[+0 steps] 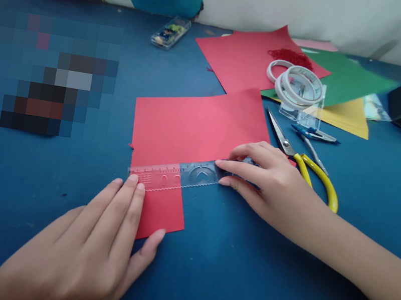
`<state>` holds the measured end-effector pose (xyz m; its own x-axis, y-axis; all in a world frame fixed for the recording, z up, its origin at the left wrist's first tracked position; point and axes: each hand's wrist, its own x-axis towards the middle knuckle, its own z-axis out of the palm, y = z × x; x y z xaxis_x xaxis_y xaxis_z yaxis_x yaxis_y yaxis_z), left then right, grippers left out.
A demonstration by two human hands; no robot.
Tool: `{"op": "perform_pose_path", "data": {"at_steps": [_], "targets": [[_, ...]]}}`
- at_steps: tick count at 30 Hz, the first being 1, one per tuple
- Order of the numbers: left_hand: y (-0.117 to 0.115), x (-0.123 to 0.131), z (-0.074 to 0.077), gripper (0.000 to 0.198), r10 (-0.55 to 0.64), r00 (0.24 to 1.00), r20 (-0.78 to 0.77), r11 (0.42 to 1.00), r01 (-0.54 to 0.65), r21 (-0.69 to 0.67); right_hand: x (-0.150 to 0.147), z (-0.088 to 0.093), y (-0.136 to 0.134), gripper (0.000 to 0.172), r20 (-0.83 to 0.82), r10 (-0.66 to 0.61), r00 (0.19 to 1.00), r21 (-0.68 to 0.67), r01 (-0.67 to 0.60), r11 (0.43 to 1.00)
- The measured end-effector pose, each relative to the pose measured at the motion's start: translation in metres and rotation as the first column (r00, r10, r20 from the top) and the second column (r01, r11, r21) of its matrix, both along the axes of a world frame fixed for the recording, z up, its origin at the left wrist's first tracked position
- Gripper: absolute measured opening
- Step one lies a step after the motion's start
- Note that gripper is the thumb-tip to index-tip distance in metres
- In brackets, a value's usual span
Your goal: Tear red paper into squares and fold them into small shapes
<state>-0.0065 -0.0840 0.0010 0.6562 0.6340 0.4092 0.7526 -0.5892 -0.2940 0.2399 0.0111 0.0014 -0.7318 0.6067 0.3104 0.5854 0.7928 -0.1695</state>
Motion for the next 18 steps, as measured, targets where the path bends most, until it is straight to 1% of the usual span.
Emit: {"op": "perform_pose_path", "data": {"at_steps": [6,15,18], "targets": [[0.0002,-0.0007,-0.0015,0.044,0.017,1.0,-0.004,1.0,-0.017,-0.001,-0.0002,0.0006,0.0,0.017,-0.002,0.019,1.0,0.012,-0.019,1.0],[0.0005,0.0027,0.0011,0.044,0.051,0.999,-0.012,0.998,-0.051,0.023,-0.0002,-0.0003,-0.0001,0.016,-0.005,0.025,1.0,0.035,-0.025,0.999],[0.0,0.0026,0.0014,0.044,0.052,0.998,-0.026,0.998,-0.051,0.037,-0.0004,0.0007,0.001,0.017,0.018,0.029,0.999,0.055,-0.03,0.998]]}}
